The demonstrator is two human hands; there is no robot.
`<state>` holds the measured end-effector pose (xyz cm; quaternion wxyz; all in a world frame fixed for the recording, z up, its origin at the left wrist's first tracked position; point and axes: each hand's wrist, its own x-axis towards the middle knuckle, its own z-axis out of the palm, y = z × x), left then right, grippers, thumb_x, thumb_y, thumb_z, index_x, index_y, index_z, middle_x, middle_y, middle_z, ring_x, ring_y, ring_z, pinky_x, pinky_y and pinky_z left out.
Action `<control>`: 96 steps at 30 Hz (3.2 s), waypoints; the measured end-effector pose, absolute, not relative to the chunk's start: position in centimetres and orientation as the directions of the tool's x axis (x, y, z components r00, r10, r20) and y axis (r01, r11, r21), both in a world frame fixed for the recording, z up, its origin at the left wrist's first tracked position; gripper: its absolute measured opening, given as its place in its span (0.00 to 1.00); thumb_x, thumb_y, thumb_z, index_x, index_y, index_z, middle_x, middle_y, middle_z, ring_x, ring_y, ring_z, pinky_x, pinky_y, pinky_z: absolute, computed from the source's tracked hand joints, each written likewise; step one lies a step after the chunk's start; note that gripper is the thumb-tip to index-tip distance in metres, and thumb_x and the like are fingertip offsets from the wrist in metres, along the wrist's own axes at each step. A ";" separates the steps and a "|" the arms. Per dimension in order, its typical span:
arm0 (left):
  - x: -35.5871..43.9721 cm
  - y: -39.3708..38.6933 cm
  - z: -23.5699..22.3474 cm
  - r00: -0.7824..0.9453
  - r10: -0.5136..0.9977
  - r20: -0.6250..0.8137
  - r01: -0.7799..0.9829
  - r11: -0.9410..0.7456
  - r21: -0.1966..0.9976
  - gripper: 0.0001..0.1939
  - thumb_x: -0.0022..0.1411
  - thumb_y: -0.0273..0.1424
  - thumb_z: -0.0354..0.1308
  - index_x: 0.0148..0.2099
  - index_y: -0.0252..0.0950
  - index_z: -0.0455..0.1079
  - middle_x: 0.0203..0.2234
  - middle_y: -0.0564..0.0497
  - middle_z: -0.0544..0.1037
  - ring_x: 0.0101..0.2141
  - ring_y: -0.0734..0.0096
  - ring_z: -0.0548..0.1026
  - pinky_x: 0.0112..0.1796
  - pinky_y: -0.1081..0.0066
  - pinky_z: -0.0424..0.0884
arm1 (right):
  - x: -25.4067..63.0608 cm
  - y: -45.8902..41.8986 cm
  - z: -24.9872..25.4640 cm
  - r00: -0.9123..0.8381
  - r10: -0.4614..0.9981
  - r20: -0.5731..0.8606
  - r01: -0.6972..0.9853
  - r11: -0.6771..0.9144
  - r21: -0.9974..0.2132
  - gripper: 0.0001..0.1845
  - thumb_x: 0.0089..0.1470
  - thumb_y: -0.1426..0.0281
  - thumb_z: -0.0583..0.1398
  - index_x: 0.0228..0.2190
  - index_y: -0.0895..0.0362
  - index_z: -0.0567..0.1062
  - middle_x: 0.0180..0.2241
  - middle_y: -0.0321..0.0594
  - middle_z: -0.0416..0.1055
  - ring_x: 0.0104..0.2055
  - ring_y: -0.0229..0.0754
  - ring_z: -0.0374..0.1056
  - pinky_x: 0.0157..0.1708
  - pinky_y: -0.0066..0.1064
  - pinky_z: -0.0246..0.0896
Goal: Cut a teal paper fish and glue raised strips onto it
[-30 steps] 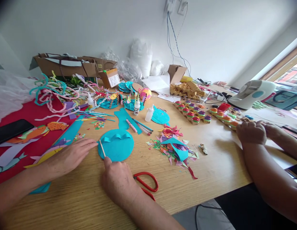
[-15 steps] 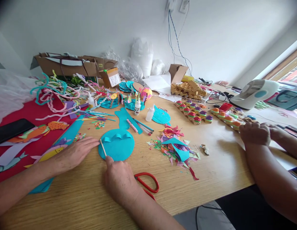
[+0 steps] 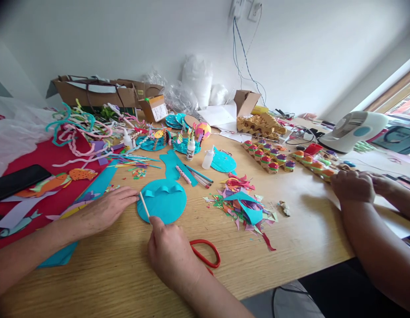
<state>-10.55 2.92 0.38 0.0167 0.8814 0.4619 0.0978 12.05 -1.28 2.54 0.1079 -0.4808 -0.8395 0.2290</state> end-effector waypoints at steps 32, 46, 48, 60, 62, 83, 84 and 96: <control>-9.2 2.3 2.5 0.589 0.773 0.235 0.772 -0.624 0.117 0.20 0.56 0.17 0.41 0.37 0.37 0.73 0.36 0.47 0.79 0.39 0.62 0.74 0.41 0.63 0.71 | 19.5 -3.1 2.9 -0.444 0.891 0.097 0.755 0.430 -0.494 0.21 0.56 0.74 0.47 0.48 0.60 0.71 0.26 0.42 0.76 0.24 0.39 0.70 0.24 0.27 0.55; -2.7 0.5 0.2 0.646 0.761 0.050 0.755 -0.648 0.097 0.33 0.50 0.12 0.41 0.57 0.32 0.65 0.54 0.43 0.70 0.54 0.60 0.67 0.52 0.60 0.67 | 21.6 -0.6 2.5 -0.318 0.948 0.013 0.906 0.308 -0.291 0.20 0.57 0.74 0.48 0.49 0.58 0.70 0.30 0.45 0.77 0.32 0.44 0.74 0.27 0.29 0.53; -2.1 0.9 0.4 0.635 0.771 0.055 0.764 -0.637 0.106 0.33 0.50 0.12 0.40 0.57 0.33 0.65 0.54 0.43 0.70 0.54 0.60 0.67 0.52 0.59 0.68 | 20.9 0.1 2.9 -0.324 0.946 -0.001 0.913 0.313 -0.262 0.20 0.57 0.75 0.49 0.49 0.58 0.70 0.30 0.45 0.77 0.32 0.44 0.74 0.25 0.29 0.51; -1.2 2.6 0.7 0.619 0.781 0.079 0.777 -0.624 0.085 0.25 0.55 0.15 0.44 0.51 0.33 0.69 0.49 0.42 0.75 0.49 0.59 0.72 0.49 0.59 0.70 | 20.1 1.9 2.7 -0.373 0.924 -0.087 0.916 0.351 -0.195 0.18 0.56 0.75 0.49 0.46 0.56 0.70 0.28 0.44 0.77 0.30 0.45 0.74 0.22 0.29 0.45; -0.9 2.7 0.0 0.618 0.783 0.071 0.783 -0.621 0.033 0.25 0.55 0.15 0.44 0.52 0.34 0.69 0.49 0.43 0.75 0.49 0.60 0.72 0.49 0.61 0.70 | 19.9 2.1 2.5 -0.387 0.917 -0.095 0.912 0.366 -0.187 0.18 0.56 0.75 0.48 0.46 0.56 0.69 0.28 0.44 0.77 0.29 0.45 0.73 0.22 0.29 0.44; -0.5 2.5 -0.5 0.571 0.821 0.019 0.817 -0.571 0.080 0.27 0.55 0.14 0.43 0.53 0.35 0.67 0.53 0.44 0.71 0.53 0.59 0.68 0.50 0.60 0.68 | 19.9 1.5 2.2 -0.351 0.936 0.038 0.814 0.325 -0.481 0.20 0.56 0.76 0.50 0.49 0.59 0.70 0.29 0.44 0.77 0.28 0.40 0.71 0.27 0.27 0.55; -0.6 2.4 -0.6 0.572 0.820 0.031 0.815 -0.572 0.092 0.27 0.55 0.14 0.42 0.54 0.35 0.67 0.54 0.43 0.71 0.53 0.59 0.68 0.50 0.59 0.68 | 19.7 1.2 2.4 -0.376 0.926 0.028 0.816 0.345 -0.464 0.20 0.57 0.76 0.50 0.50 0.59 0.69 0.30 0.44 0.77 0.29 0.40 0.72 0.27 0.26 0.55; -0.8 1.7 -0.7 0.614 0.783 0.099 0.783 -0.620 0.046 0.27 0.54 0.13 0.40 0.51 0.33 0.68 0.49 0.45 0.75 0.50 0.63 0.71 0.50 0.63 0.68 | 17.1 1.3 3.8 -0.486 0.856 -0.176 0.866 0.446 -0.226 0.18 0.54 0.77 0.51 0.47 0.58 0.68 0.30 0.45 0.77 0.30 0.44 0.74 0.23 0.28 0.49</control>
